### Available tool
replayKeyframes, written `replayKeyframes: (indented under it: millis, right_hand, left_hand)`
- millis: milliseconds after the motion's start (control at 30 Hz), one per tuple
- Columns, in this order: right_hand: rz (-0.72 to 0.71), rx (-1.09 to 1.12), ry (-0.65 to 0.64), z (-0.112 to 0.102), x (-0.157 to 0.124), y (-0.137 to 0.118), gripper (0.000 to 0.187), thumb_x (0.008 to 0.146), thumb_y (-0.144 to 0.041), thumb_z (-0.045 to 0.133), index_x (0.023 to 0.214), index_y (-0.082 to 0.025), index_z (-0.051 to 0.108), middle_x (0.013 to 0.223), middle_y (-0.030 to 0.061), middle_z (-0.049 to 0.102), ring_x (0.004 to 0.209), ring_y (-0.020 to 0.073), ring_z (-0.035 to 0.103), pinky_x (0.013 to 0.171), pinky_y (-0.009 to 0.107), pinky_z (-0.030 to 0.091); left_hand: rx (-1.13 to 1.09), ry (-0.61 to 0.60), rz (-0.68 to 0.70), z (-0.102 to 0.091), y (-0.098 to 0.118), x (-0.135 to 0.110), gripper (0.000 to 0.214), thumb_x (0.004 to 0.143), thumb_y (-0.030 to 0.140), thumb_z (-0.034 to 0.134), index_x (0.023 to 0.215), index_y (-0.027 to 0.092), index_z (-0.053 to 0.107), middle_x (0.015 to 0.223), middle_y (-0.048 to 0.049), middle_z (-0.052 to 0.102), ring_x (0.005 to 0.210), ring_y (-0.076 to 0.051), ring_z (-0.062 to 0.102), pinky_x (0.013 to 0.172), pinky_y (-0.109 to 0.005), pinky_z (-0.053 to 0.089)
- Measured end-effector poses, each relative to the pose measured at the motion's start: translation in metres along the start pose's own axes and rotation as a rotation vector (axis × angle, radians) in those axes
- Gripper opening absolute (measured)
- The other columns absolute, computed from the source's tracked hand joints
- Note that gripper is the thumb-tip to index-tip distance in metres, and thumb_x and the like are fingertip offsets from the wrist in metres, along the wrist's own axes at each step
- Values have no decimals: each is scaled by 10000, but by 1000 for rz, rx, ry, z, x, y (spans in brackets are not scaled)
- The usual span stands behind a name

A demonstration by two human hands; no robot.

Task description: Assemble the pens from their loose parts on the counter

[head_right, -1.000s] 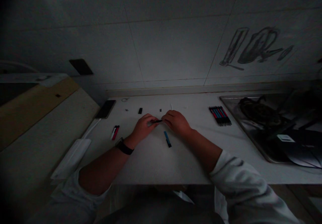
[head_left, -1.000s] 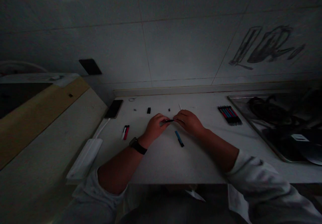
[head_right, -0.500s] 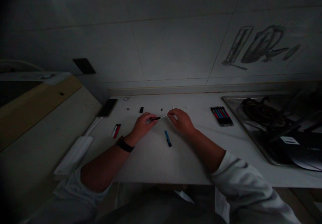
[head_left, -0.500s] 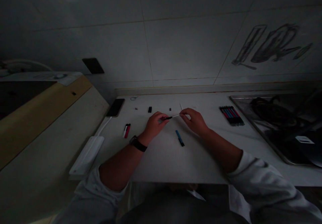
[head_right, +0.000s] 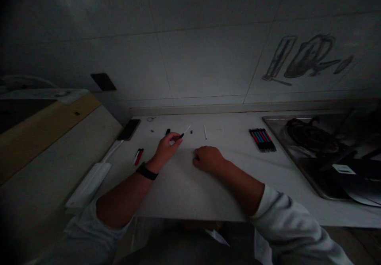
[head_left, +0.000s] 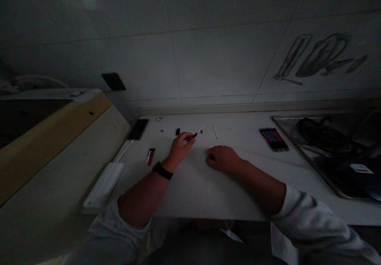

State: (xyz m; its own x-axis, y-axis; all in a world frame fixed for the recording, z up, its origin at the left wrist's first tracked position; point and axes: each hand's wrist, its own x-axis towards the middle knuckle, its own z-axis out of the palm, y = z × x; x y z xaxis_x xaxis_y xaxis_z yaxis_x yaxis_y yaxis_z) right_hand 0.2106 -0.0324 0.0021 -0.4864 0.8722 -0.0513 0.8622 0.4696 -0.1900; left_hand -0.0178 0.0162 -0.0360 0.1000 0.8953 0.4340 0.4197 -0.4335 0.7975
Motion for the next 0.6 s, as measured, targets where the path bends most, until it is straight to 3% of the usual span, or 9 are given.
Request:
replayKeyframes:
  millis: [100,167,300,367,467,600]
  right_hand:
    - [3,189,78,-1,4,11,159,913,-337,619,853,-213,698,847,79,735,757,214,667,680,306,460]
    - [-5,438,171,-1,10,25,179,938,-357,571,887,-216,668,828,47,713,752,191,649,709,301,485]
    - [80,1054,391,9,23,55,327,969,-551,508,934,-233,579,904,46,699,832,193,675,775,337,569]
    - [141,1196,484,15,29,67,386,942,-624,542,945,-239,556,917,47,686,833,190,679,800,358,588]
    - [165,1108,571,21,32,78,410,909,-644,594,960,-239,555,860,22,654,775,178,647,775,356,584]
    - [101,801,557,24,30,76,314,943,-522,586,1038,-225,622,929,51,689,822,196,651,798,363,556]
  left_hand:
    - [26,-4,18,-1,0,1,135,912,269,705,1029,202,698,1002,-60,742,915,-189,698,892,-365,565]
    - [33,-4,36,-3,2,2,129,917,267,700,1027,200,701,1007,-61,741,918,-188,697,894,-362,566]
    - [29,-14,55,-6,3,3,118,923,252,704,1030,201,706,1005,-57,749,931,-190,703,911,-365,568]
    - [27,-20,65,-7,4,3,122,927,244,708,1042,204,710,1003,-53,753,931,-187,707,911,-360,570]
    - [49,-20,84,-8,3,2,135,924,237,718,1055,206,715,1010,-52,753,929,-186,709,907,-358,571]
    - [100,-57,92,-8,5,1,137,939,264,710,1066,214,723,1024,-60,749,946,-201,708,905,-374,570]
